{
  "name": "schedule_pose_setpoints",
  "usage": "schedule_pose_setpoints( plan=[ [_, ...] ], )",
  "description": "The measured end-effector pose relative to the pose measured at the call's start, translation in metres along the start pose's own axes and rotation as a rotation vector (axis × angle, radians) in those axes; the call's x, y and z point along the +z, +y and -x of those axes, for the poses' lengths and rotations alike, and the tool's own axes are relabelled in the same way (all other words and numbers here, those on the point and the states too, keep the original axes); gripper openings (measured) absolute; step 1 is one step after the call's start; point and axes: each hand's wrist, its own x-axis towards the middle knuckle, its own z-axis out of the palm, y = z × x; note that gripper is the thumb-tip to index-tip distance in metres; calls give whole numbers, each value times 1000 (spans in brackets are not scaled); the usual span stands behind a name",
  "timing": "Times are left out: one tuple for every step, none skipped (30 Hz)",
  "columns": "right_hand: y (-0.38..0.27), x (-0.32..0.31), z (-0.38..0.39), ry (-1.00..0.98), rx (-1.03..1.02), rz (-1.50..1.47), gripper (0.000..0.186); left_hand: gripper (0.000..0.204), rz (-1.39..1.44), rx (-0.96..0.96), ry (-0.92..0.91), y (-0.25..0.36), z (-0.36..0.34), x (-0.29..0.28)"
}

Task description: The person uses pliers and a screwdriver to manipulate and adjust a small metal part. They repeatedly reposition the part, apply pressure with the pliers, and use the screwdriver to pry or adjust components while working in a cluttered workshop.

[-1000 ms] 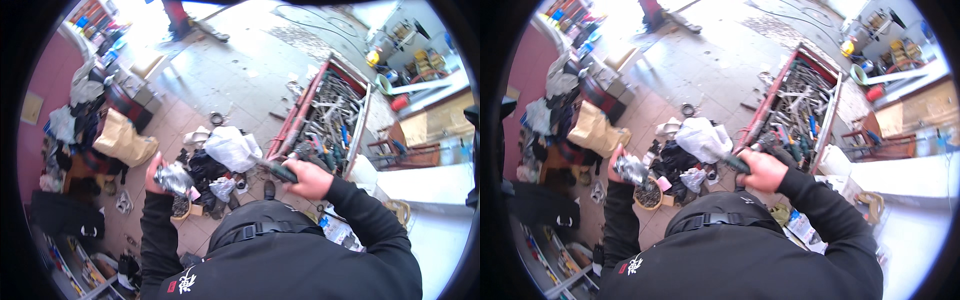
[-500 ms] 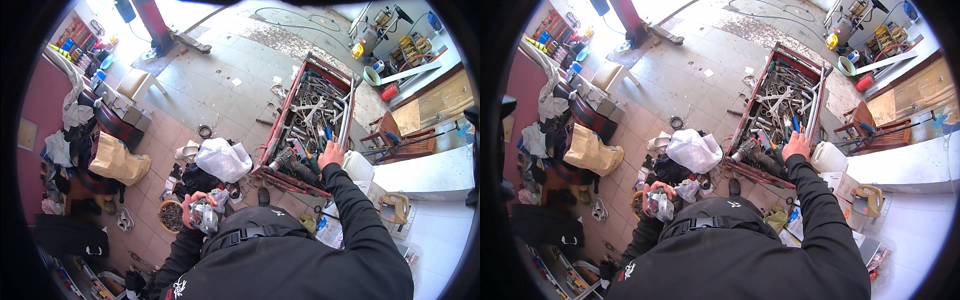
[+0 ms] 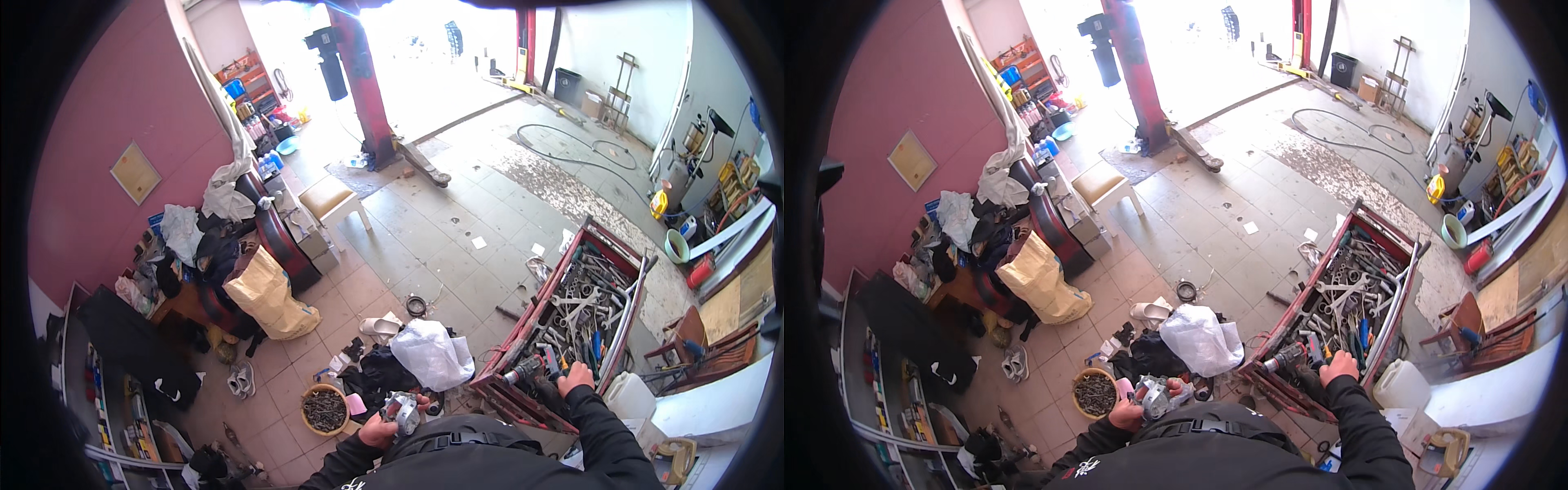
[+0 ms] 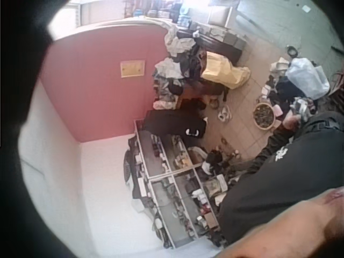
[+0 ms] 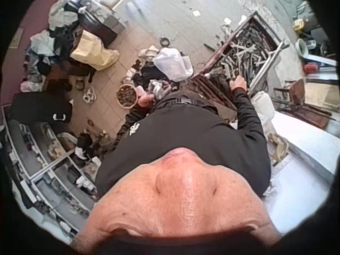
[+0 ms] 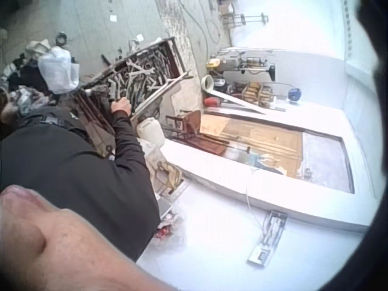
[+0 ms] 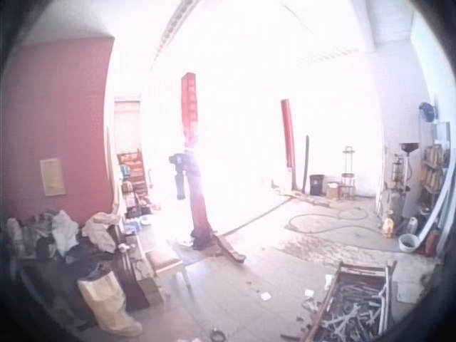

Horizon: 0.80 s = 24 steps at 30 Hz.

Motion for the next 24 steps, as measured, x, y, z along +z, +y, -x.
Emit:
schedule_pose_setpoints(
  plan=[
    [-3,-10,3,48,1,-34,44,100,22,21,46,0,3,-2],
    [-8,-22,5,105,-31,-118,40,99,31,33,81,2,5,-3],
    [-14,-39,7,126,-75,-219,39,97,40,44,116,4,6,-4],
    [-25,-57,11,161,-179,-321,41,92,69,84,128,6,8,-2],
    [-39,-77,15,166,-231,-405,42,93,98,92,125,10,5,-2],
    [-56,-99,21,154,-347,-480,42,94,139,109,118,15,3,-1],
    [-76,-122,28,115,-429,-549,42,95,191,132,113,20,0,1],
    [-97,-144,37,75,-514,-617,42,93,289,196,18,24,-7,4],
    [-116,-167,48,8,-511,-666,41,90,347,213,-44,30,-11,5],
    [-135,-186,62,-60,-505,-713,40,88,376,200,-88,35,-15,7],
    [-150,-204,77,-120,-545,-790,38,86,405,184,-112,40,-18,9],
    [-165,-218,89,-163,-537,-819,39,85,341,184,-75,45,-18,12],
    [-177,-230,99,-195,-577,-880,39,83,284,185,-59,48,-19,14],
    [-186,-240,107,-227,-615,-941,40,82,233,190,-38,52,-19,16],
    [-194,-248,116,-249,-628,-1025,40,80,184,192,-15,54,-18,19],
    [-199,-254,123,-275,-639,-1108,41,74,214,172,18,57,-20,20],
    [-204,-258,129,-301,-659,-1198,42,75,258,158,54,58,-21,22],
    [-208,-260,134,-248,-672,-1228,40,76,149,208,92,62,-22,22],
    [-209,-263,139,-214,-699,-1220,38,77,62,244,137,63,-20,24],
    [-211,-265,142,-188,-646,-1252,37,78,-117,318,147,66,-21,23],
    [-212,-266,148,-171,-581,-1277,37,78,-294,371,163,69,-19,23],
    [-214,-267,153,-161,-583,-1359,39,77,-363,434,223,72,-16,25],
    [-218,-267,157,-135,-589,-1446,41,76,-445,517,278,74,-13,26],
    [-223,-266,157,-75,-652,-1462,46,79,-470,538,319,77,-10,29]
  ],
)
